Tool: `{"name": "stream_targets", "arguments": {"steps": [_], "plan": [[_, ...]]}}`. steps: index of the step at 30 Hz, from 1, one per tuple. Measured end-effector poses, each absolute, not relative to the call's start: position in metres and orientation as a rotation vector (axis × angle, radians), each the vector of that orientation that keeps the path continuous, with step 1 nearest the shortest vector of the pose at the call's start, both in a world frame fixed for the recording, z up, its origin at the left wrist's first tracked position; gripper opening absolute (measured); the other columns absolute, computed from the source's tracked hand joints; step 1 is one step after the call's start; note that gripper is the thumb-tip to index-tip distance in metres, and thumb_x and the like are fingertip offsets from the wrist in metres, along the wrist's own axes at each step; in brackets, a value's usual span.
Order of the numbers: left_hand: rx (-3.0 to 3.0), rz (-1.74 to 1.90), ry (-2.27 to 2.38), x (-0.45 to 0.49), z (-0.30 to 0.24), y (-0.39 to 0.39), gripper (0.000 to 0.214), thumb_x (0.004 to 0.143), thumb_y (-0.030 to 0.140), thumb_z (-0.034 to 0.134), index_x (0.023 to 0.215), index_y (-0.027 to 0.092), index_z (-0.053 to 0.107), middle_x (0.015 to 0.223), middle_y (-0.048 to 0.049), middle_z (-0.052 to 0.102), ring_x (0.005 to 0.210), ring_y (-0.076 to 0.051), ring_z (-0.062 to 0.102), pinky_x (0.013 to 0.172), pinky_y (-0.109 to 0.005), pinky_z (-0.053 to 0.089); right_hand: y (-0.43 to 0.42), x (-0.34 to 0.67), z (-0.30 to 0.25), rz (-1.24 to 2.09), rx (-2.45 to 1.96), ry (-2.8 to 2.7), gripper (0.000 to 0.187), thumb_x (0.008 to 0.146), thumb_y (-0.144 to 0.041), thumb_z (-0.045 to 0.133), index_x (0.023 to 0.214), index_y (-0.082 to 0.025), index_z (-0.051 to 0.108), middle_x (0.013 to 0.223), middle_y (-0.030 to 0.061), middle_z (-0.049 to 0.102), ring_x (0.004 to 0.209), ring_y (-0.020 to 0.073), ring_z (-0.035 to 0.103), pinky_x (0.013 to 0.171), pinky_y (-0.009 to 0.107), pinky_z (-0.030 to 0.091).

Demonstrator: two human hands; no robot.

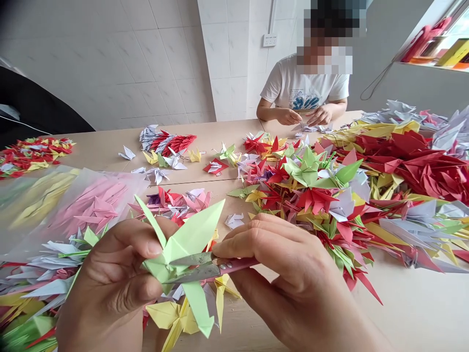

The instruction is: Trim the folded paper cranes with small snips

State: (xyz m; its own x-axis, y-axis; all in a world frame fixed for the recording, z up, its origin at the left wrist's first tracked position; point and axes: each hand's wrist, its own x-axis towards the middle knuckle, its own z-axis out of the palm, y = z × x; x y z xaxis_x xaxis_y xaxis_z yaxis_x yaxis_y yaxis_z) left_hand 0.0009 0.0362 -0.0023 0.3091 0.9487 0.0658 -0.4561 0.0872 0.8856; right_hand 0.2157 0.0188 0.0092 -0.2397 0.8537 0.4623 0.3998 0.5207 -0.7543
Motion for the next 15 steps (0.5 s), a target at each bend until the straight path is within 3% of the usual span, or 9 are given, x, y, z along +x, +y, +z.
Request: {"name": "stream_targets", "arguments": {"steps": [7, 9, 12, 15], "plan": [[1.088, 1.092, 0.606, -0.005, -0.005, 0.047, 0.013, 0.083, 0.026, 0.081, 0.091, 0.032, 0.074, 0.077, 0.0029, 0.062, 0.061, -0.01, 0.06, 0.054, -0.019, 0.053, 0.018, 0.224, 0.011, 0.59, -1.115, -1.851, 0.024, 0.092, -0.014, 0.064, 0.105, -0.034, 0.066, 0.091, -0.0046, 0.073, 0.078, 0.0121, 0.069, 0.061, 0.017, 0.054], [1.087, 1.063, 0.605, -0.007, -0.005, 0.05, 0.011, 0.082, 0.028, 0.081, 0.09, 0.033, 0.074, 0.08, 0.0024, 0.063, 0.062, -0.012, 0.064, 0.054, -0.021, 0.055, 0.017, 0.226, 0.011, 0.567, -1.13, -1.856, 0.017, 0.094, -0.03, 0.067, 0.11, -0.036, 0.065, 0.094, -0.0042, 0.072, 0.079, 0.0128, 0.068, 0.06, 0.016, 0.053], [1.049, 1.034, 0.605, -0.007, -0.005, 0.052, 0.01, 0.081, 0.029, 0.082, 0.087, 0.032, 0.074, 0.08, 0.0012, 0.064, 0.062, -0.014, 0.066, 0.056, -0.025, 0.058, 0.013, 0.223, 0.011, 0.537, -1.153, -1.833, 0.031, 0.091, -0.057, 0.063, 0.114, -0.037, 0.065, 0.097, -0.0021, 0.07, 0.081, 0.0156, 0.066, 0.064, 0.017, 0.054], [1.037, 1.037, 0.638, -0.005, -0.004, 0.052, 0.011, 0.079, 0.03, 0.083, 0.085, 0.029, 0.074, 0.078, 0.0006, 0.064, 0.061, -0.015, 0.065, 0.055, -0.025, 0.059, 0.008, 0.22, 0.009, 0.497, -1.189, -1.74, 0.032, 0.096, -0.058, 0.053, 0.117, -0.037, 0.064, 0.099, 0.0006, 0.068, 0.084, 0.019, 0.064, 0.067, 0.022, 0.055]]}}
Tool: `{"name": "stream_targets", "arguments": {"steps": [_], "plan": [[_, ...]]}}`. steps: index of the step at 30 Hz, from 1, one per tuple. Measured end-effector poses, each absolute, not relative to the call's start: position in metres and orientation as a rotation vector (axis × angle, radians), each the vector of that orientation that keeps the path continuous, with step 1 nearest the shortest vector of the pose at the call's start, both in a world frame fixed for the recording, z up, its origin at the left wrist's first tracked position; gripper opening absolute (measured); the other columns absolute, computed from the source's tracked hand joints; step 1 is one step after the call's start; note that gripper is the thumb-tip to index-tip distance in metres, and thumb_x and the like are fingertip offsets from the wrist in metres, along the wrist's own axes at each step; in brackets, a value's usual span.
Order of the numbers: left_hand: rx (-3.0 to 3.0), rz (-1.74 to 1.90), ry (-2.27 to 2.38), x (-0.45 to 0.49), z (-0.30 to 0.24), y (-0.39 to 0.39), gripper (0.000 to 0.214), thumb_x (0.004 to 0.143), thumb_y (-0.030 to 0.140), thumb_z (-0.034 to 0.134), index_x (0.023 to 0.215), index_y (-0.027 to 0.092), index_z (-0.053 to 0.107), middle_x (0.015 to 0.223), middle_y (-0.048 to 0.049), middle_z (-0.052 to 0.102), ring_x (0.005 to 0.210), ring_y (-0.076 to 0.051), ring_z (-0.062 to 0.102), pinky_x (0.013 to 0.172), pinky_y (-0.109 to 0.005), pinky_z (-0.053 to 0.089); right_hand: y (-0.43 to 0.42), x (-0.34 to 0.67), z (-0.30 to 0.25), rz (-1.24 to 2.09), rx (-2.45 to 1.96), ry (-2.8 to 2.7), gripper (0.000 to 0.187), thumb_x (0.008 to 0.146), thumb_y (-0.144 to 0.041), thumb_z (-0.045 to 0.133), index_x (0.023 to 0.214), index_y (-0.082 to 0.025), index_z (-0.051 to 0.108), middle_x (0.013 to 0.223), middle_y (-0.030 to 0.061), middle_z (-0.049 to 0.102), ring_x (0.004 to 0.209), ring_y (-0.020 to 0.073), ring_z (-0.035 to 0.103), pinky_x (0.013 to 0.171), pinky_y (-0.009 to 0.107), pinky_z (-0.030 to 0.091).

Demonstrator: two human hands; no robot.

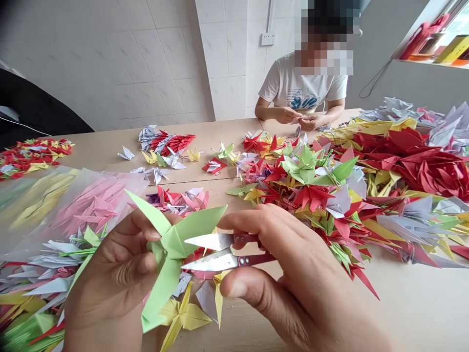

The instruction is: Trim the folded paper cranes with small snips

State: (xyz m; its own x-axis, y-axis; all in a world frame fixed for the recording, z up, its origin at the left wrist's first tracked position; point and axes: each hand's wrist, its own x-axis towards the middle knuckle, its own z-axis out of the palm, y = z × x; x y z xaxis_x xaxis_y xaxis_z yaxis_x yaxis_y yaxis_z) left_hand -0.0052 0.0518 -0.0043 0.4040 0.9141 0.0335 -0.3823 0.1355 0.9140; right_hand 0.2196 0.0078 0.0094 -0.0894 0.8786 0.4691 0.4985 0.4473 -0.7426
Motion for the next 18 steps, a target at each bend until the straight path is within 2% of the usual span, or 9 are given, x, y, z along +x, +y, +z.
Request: {"name": "stream_targets", "arguments": {"steps": [3, 6, 9, 11, 14, 18], "plan": [[1.048, 1.046, 0.633, -0.003, -0.003, 0.052, 0.01, 0.081, 0.027, 0.082, 0.088, 0.03, 0.075, 0.075, 0.0022, 0.062, 0.058, -0.011, 0.063, 0.056, -0.022, 0.059, 0.005, 0.221, 0.009, 0.427, -1.202, -1.736, 0.028, 0.096, -0.045, 0.06, 0.123, -0.036, 0.061, 0.1, 0.0028, 0.066, 0.081, 0.0204, 0.063, 0.065, 0.024, 0.055], [1.103, 1.071, 0.643, -0.003, -0.004, 0.053, 0.011, 0.085, 0.024, 0.078, 0.093, 0.032, 0.077, 0.077, 0.0031, 0.061, 0.059, -0.008, 0.06, 0.058, -0.017, 0.057, 0.007, 0.225, 0.009, 0.355, -1.179, -1.764, 0.036, 0.09, -0.035, 0.071, 0.125, -0.033, 0.06, 0.102, 0.0035, 0.064, 0.077, 0.0194, 0.061, 0.064, 0.025, 0.056], [1.258, 1.108, 0.75, -0.002, -0.006, 0.053, 0.016, 0.081, 0.022, 0.082, 0.093, 0.032, 0.079, 0.099, 0.0, 0.068, 0.085, -0.012, 0.067, 0.072, -0.016, 0.058, 0.01, 0.225, 0.009, 0.354, -1.142, -1.78, 0.041, 0.085, -0.02, 0.074, 0.122, -0.032, 0.061, 0.105, 0.0041, 0.063, 0.085, 0.0199, 0.063, 0.063, 0.026, 0.057], [1.326, 1.073, 0.779, 0.0, -0.005, 0.052, 0.022, 0.08, 0.019, 0.083, 0.095, 0.034, 0.079, 0.108, -0.0005, 0.07, 0.094, -0.015, 0.068, 0.076, -0.017, 0.058, 0.014, 0.222, 0.009, 0.35, -1.116, -1.816, 0.042, 0.083, -0.007, 0.07, 0.117, -0.03, 0.065, 0.103, 0.0034, 0.062, 0.085, 0.0179, 0.064, 0.061, 0.023, 0.055], [1.245, 1.015, 0.779, 0.005, -0.001, 0.047, 0.024, 0.079, 0.017, 0.082, 0.096, 0.033, 0.076, 0.1, 0.0, 0.074, 0.083, -0.013, 0.07, 0.069, -0.017, 0.059, 0.021, 0.219, 0.009, 0.352, -1.097, -1.88, 0.034, 0.083, -0.002, 0.065, 0.106, -0.027, 0.069, 0.099, 0.0018, 0.063, 0.081, 0.0142, 0.064, 0.061, 0.021, 0.053], [1.151, 1.024, 0.766, 0.012, 0.002, 0.04, 0.022, 0.078, 0.011, 0.08, 0.089, 0.028, 0.07, 0.095, 0.0014, 0.076, 0.082, -0.012, 0.072, 0.069, -0.015, 0.057, 0.03, 0.217, 0.008, 0.443, -1.066, -1.938, 0.027, 0.083, -0.004, 0.066, 0.098, -0.025, 0.07, 0.094, 0.0008, 0.067, 0.08, 0.0135, 0.064, 0.066, 0.023, 0.051]]}}
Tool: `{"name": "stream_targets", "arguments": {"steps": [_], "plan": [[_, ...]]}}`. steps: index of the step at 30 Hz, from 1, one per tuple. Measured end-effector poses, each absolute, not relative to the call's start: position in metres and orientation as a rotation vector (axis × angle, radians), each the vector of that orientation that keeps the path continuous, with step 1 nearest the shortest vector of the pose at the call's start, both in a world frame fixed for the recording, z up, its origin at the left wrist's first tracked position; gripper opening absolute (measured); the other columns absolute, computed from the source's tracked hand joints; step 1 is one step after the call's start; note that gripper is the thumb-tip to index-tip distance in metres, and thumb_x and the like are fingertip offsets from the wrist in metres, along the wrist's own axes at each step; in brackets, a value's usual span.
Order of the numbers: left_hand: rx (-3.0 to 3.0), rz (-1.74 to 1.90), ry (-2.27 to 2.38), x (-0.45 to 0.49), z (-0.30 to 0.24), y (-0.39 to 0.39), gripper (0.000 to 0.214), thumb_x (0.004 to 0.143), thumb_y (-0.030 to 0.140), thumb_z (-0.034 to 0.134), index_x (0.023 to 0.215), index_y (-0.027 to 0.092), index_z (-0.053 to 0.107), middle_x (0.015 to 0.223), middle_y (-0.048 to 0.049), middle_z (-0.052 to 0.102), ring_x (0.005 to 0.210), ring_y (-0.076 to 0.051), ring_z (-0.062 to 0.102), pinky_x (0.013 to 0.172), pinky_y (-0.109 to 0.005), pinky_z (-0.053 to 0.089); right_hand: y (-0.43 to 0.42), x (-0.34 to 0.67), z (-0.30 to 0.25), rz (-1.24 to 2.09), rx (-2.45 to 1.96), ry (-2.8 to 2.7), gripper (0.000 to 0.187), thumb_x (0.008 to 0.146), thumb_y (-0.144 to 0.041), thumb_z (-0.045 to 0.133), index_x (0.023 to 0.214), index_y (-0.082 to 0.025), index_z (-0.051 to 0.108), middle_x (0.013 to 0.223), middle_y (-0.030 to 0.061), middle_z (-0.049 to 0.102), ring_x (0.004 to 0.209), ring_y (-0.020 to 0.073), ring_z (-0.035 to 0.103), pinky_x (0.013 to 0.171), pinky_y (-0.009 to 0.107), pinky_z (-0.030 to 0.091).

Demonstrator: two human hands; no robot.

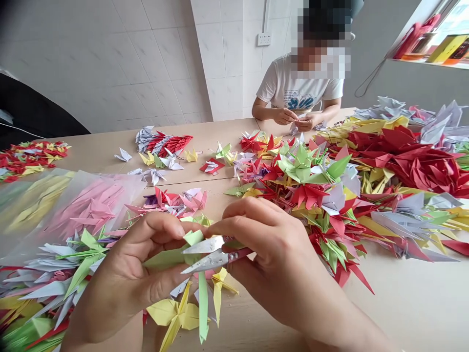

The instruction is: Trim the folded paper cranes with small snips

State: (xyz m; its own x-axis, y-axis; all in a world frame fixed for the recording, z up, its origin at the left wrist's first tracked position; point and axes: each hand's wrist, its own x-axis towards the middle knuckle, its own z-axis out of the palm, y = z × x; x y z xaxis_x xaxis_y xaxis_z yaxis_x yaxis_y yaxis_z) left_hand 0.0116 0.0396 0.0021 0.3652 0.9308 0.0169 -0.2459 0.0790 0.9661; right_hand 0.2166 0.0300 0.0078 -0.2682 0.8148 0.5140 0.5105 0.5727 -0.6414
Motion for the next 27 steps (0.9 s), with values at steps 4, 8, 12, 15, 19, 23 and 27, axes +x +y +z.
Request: {"name": "stream_targets", "arguments": {"steps": [4, 8, 12, 15, 19, 23, 27], "plan": [[1.143, 1.031, 0.797, 0.013, 0.002, 0.038, 0.025, 0.077, 0.008, 0.079, 0.088, 0.027, 0.067, 0.1, 0.0015, 0.076, 0.087, -0.014, 0.074, 0.072, -0.017, 0.059, 0.033, 0.216, 0.007, 0.534, -1.111, -1.939, 0.025, 0.077, -0.001, 0.069, 0.091, -0.022, 0.069, 0.081, -0.0008, 0.068, 0.072, 0.0141, 0.061, 0.064, 0.025, 0.047], [1.271, 1.054, 0.809, 0.012, -0.001, 0.041, 0.026, 0.081, 0.009, 0.078, 0.092, 0.027, 0.064, 0.119, -0.0003, 0.071, 0.088, -0.015, 0.075, 0.07, -0.019, 0.06, 0.035, 0.215, 0.01, 0.583, -1.115, -1.898, 0.017, 0.077, -0.002, 0.063, 0.074, -0.019, 0.061, 0.066, -0.0035, 0.058, 0.059, 0.0104, 0.052, 0.053, 0.021, 0.039], [1.427, 1.249, 0.879, 0.016, -0.007, 0.045, 0.027, 0.084, 0.009, 0.077, 0.095, 0.027, 0.06, 0.123, -0.0007, 0.067, 0.09, -0.015, 0.074, 0.07, -0.021, 0.061, 0.037, 0.212, 0.009, 0.776, -1.086, -1.756, 0.017, 0.078, -0.003, 0.06, 0.072, -0.019, 0.056, 0.06, -0.0058, 0.052, 0.052, 0.0079, 0.043, 0.045, 0.019, 0.032], [1.515, 1.506, 0.931, 0.019, -0.014, 0.044, 0.038, 0.084, 0.005, 0.075, 0.108, 0.03, 0.059, 0.119, -0.0002, 0.066, 0.103, -0.017, 0.07, 0.076, -0.023, 0.06, 0.038, 0.208, 0.004, 0.843, -1.102, -1.638, 0.019, 0.079, -0.001, 0.06, 0.074, -0.019, 0.055, 0.06, -0.0075, 0.048, 0.052, 0.0069, 0.037, 0.044, 0.019, 0.027], [1.748, 1.54, 1.04, 0.016, -0.022, 0.04, 0.059, 0.085, 0.001, 0.072, 0.128, 0.039, 0.058, 0.117, 0.0027, 0.068, 0.103, -0.016, 0.069, 0.086, -0.025, 0.056, 0.037, 0.201, -0.001, 0.83, -1.112, -1.589, 0.021, 0.076, 0.002, 0.059, 0.075, -0.019, 0.056, 0.06, -0.0088, 0.046, 0.054, 0.0064, 0.034, 0.045, 0.019, 0.026], [1.753, 1.28, 0.976, 0.013, -0.018, 0.037, 0.042, 0.09, 0.01, 0.07, 0.121, 0.038, 0.069, 0.101, 0.0017, 0.075, 0.078, -0.015, 0.071, 0.07, -0.024, 0.058, 0.036, 0.196, -0.002, 0.926, -1.06, -1.526, 0.019, 0.077, 0.0, 0.06, 0.076, -0.019, 0.056, 0.061, -0.008, 0.046, 0.054, 0.0072, 0.035, 0.047, 0.018, 0.029], [1.283, 1.206, 0.84, 0.015, -0.009, 0.037, 0.021, 0.089, 0.021, 0.074, 0.102, 0.038, 0.075, 0.072, 0.0057, 0.067, 0.057, -0.007, 0.06, 0.051, -0.012, 0.048, 0.038, 0.193, -0.004, 1.217, -0.938, -1.388, 0.018, 0.082, -0.008, 0.066, 0.073, -0.019, 0.055, 0.062, -0.007, 0.047, 0.054, 0.0075, 0.035, 0.048, 0.018, 0.031]]}}
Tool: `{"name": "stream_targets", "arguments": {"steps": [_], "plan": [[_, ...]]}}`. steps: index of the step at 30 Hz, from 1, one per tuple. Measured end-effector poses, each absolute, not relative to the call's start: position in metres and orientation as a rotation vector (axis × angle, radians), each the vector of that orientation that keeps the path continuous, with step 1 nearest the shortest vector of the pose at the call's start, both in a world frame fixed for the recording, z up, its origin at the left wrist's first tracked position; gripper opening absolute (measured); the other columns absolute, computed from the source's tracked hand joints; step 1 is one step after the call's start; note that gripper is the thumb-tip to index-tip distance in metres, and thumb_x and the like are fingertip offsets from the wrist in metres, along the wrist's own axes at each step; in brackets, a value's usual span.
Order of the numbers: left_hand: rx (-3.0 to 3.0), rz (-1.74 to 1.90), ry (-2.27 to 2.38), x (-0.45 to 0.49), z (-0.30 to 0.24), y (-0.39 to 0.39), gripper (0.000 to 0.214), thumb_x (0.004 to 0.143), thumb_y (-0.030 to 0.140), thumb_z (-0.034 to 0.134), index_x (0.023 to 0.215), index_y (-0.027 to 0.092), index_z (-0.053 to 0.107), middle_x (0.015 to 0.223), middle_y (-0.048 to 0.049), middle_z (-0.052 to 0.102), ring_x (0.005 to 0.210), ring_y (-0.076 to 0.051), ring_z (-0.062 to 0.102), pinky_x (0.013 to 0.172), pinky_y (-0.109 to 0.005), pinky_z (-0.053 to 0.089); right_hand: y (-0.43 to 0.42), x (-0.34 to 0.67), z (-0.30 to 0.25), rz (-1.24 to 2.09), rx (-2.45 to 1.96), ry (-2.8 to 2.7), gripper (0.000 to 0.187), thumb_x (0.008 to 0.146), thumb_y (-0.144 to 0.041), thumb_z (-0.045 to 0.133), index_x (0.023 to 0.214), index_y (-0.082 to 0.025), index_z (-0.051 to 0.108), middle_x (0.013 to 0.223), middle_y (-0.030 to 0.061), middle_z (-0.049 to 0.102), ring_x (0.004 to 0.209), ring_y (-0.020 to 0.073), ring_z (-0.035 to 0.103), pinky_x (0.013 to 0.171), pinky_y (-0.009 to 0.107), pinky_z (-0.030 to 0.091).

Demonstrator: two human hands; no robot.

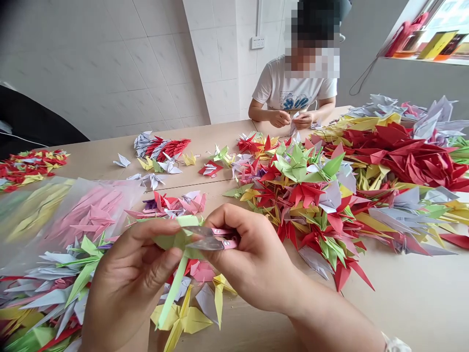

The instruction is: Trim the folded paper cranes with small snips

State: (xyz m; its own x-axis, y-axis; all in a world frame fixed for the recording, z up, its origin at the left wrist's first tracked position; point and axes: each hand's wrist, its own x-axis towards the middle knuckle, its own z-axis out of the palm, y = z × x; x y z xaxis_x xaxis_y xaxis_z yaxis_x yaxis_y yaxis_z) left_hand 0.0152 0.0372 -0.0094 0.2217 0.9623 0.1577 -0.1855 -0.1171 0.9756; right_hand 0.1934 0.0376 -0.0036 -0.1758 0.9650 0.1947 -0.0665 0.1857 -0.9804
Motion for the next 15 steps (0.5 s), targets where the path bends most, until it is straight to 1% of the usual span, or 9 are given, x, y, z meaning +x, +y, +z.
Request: {"name": "stream_targets", "arguments": {"steps": [2, 4, 6, 8, 11, 15], "plan": [[1.118, 1.145, 0.754, 0.0158, -0.0076, 0.0379, 0.018, 0.087, 0.023, 0.077, 0.099, 0.036, 0.076, 0.068, 0.006, 0.063, 0.055, -0.005, 0.055, 0.051, -0.01, 0.046, 0.0398, 0.1923, -0.0056, 1.364, -0.846, -1.283, 0.021, 0.086, -0.019, 0.07, 0.071, -0.018, 0.056, 0.062, -0.0066, 0.048, 0.055, 0.0076, 0.036, 0.05, 0.018, 0.033], [1.001, 1.114, 0.687, 0.0158, -0.0072, 0.0384, 0.017, 0.085, 0.022, 0.079, 0.098, 0.033, 0.076, 0.07, 0.005, 0.064, 0.058, -0.005, 0.057, 0.055, -0.011, 0.048, 0.0418, 0.1916, -0.008, 1.486, -0.77, -1.185, 0.025, 0.088, -0.029, 0.073, 0.072, -0.018, 0.058, 0.062, -0.0065, 0.049, 0.055, 0.0073, 0.037, 0.051, 0.018, 0.034], [0.925, 1.104, 0.642, 0.0153, -0.0071, 0.0385, 0.018, 0.083, 0.021, 0.081, 0.096, 0.032, 0.076, 0.073, 0.0043, 0.067, 0.061, -0.006, 0.06, 0.058, -0.012, 0.051, 0.0433, 0.191, -0.01, 1.607, -0.703, -1.101, 0.027, 0.088, -0.035, 0.074, 0.073, -0.018, 0.06, 0.062, -0.0063, 0.051, 0.055, 0.0068, 0.038, 0.051, 0.017, 0.034], [0.888, 1.101, 0.616, 0.0142, -0.0067, 0.0388, 0.017, 0.081, 0.02, 0.082, 0.094, 0.03, 0.076, 0.076, 0.0036, 0.07, 0.063, -0.007, 0.063, 0.06, -0.013, 0.053, 0.044, 0.1905, -0.0112, 1.707, -0.635, -1.035, 0.026, 0.087, -0.035, 0.076, 0.074, -0.018, 0.062, 0.062, -0.0058, 0.053, 0.054, 0.0062, 0.04, 0.052, 0.017, 0.035], [0.886, 1.076, 0.588, 0.0122, -0.0063, 0.0395, 0.017, 0.079, 0.02, 0.083, 0.092, 0.029, 0.077, 0.081, 0.0016, 0.074, 0.067, -0.01, 0.067, 0.064, -0.018, 0.057, 0.0443, 0.1899, -0.0114, 1.797, -0.571, -0.958, 0.025, 0.085, -0.032, 0.078, 0.074, -0.017, 0.063, 0.064, -0.0051, 0.055, 0.055, 0.0053, 0.043, 0.053, 0.015, 0.036], [0.936, 1.106, 0.595, 0.0138, -0.0046, 0.0378, 0.013, 0.082, 0.021, 0.081, 0.091, 0.03, 0.078, 0.077, 0.0014, 0.071, 0.066, -0.011, 0.065, 0.062, -0.019, 0.055, 0.045, 0.19, -0.012, 1.832, -0.538, -0.933, 0.024, 0.084, -0.031, 0.08, 0.073, -0.017, 0.063, 0.065, -0.0045, 0.056, 0.056, 0.0051, 0.047, 0.054, 0.015, 0.039]]}}
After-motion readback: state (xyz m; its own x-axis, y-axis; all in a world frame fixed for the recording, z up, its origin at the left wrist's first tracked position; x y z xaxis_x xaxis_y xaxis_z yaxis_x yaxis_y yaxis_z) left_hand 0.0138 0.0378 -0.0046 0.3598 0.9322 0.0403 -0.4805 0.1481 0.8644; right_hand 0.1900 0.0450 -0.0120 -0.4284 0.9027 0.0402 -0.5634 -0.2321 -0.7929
